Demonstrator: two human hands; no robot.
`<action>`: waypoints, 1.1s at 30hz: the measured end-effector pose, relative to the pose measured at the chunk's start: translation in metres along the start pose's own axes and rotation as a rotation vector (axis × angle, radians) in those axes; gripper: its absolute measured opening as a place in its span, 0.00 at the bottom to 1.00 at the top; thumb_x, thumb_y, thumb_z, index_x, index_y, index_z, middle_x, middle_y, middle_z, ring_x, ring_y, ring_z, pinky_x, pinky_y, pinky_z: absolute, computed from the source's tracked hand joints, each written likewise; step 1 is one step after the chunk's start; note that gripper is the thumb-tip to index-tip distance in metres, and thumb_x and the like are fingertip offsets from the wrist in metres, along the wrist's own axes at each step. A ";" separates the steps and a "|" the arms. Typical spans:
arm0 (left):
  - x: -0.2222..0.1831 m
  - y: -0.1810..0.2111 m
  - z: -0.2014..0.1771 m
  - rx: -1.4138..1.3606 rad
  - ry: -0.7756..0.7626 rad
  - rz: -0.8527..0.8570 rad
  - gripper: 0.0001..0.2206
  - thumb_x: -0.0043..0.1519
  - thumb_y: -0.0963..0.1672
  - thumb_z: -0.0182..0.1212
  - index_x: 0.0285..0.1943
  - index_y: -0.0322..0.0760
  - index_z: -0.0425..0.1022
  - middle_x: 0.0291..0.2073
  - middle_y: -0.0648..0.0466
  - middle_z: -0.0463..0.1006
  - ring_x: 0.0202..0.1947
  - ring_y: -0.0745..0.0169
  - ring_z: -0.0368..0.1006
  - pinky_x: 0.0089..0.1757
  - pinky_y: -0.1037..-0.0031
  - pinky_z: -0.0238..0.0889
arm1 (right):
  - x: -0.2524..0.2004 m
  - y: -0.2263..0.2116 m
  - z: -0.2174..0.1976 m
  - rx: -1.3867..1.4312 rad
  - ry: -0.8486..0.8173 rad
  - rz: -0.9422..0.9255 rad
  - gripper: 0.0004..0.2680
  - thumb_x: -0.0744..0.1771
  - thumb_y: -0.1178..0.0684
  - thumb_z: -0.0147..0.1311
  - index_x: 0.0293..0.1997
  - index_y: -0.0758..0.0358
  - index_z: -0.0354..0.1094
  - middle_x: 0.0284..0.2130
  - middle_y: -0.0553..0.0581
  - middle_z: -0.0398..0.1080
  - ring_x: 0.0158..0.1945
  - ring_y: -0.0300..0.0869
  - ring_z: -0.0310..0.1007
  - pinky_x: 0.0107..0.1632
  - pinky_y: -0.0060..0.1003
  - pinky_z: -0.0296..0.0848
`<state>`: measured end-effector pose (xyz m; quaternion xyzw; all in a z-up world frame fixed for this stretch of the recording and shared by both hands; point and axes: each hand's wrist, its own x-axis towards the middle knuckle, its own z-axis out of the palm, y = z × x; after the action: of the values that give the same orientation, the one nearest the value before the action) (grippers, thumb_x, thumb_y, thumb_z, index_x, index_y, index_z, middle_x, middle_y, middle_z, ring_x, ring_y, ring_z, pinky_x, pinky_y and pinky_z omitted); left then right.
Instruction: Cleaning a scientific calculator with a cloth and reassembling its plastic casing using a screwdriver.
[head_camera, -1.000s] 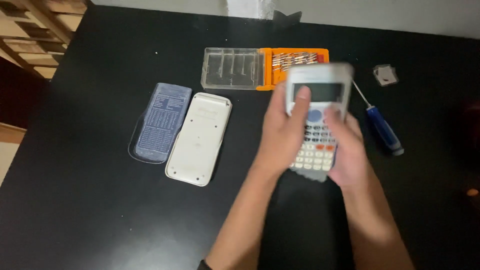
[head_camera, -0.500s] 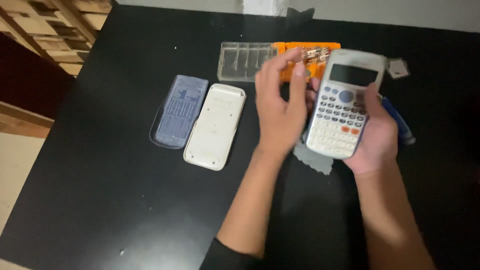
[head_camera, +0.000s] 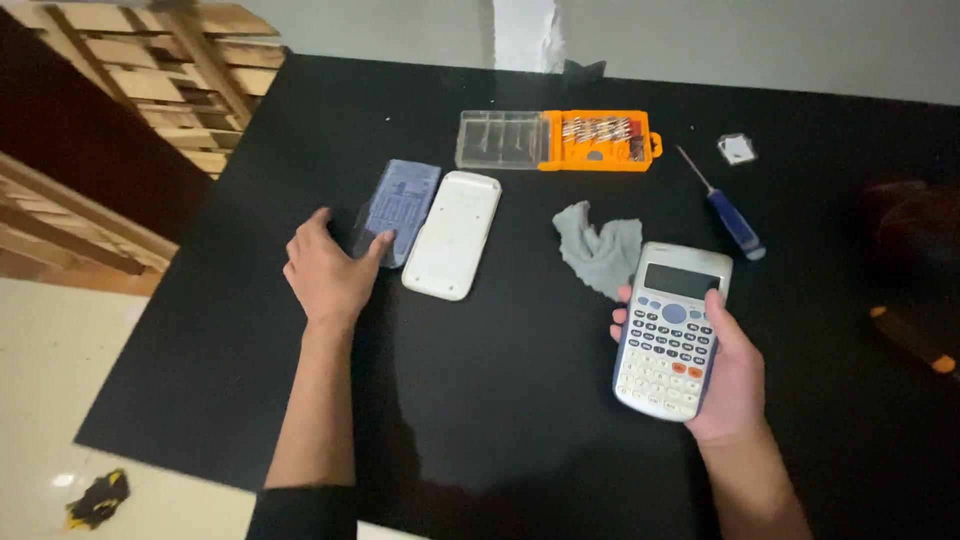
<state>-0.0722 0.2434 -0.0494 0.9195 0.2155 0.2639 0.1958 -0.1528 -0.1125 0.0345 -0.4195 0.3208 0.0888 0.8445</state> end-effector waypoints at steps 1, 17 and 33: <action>-0.002 -0.001 -0.012 0.015 -0.084 0.008 0.33 0.55 0.52 0.77 0.67 0.40 0.69 0.54 0.50 0.76 0.59 0.42 0.69 0.55 0.44 0.60 | 0.003 0.005 -0.009 0.011 -0.048 0.000 0.21 0.70 0.38 0.39 0.65 0.59 0.63 0.61 0.69 0.68 0.59 0.64 0.71 0.62 0.65 0.66; -0.097 -0.080 -0.140 -0.111 -0.337 -0.248 0.12 0.62 0.40 0.68 0.54 0.38 0.84 0.37 0.45 0.82 0.40 0.40 0.79 0.42 0.54 0.68 | -0.047 0.056 -0.101 -0.702 0.244 -0.621 0.25 0.67 0.57 0.61 0.71 0.73 0.54 0.55 0.75 0.70 0.59 0.60 0.70 0.59 0.55 0.69; -0.151 -0.057 -0.133 0.119 0.088 0.297 0.37 0.51 0.61 0.71 0.65 0.41 0.75 0.52 0.50 0.80 0.54 0.51 0.73 0.48 0.59 0.67 | -0.035 0.015 -0.069 -1.666 0.443 -0.752 0.18 0.70 0.44 0.57 0.65 0.63 0.68 0.57 0.67 0.68 0.62 0.58 0.67 0.59 0.54 0.68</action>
<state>-0.2810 0.2483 -0.0325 0.9389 0.1010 0.3166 0.0901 -0.2188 -0.1521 0.0161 -0.9721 0.1506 -0.0707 0.1652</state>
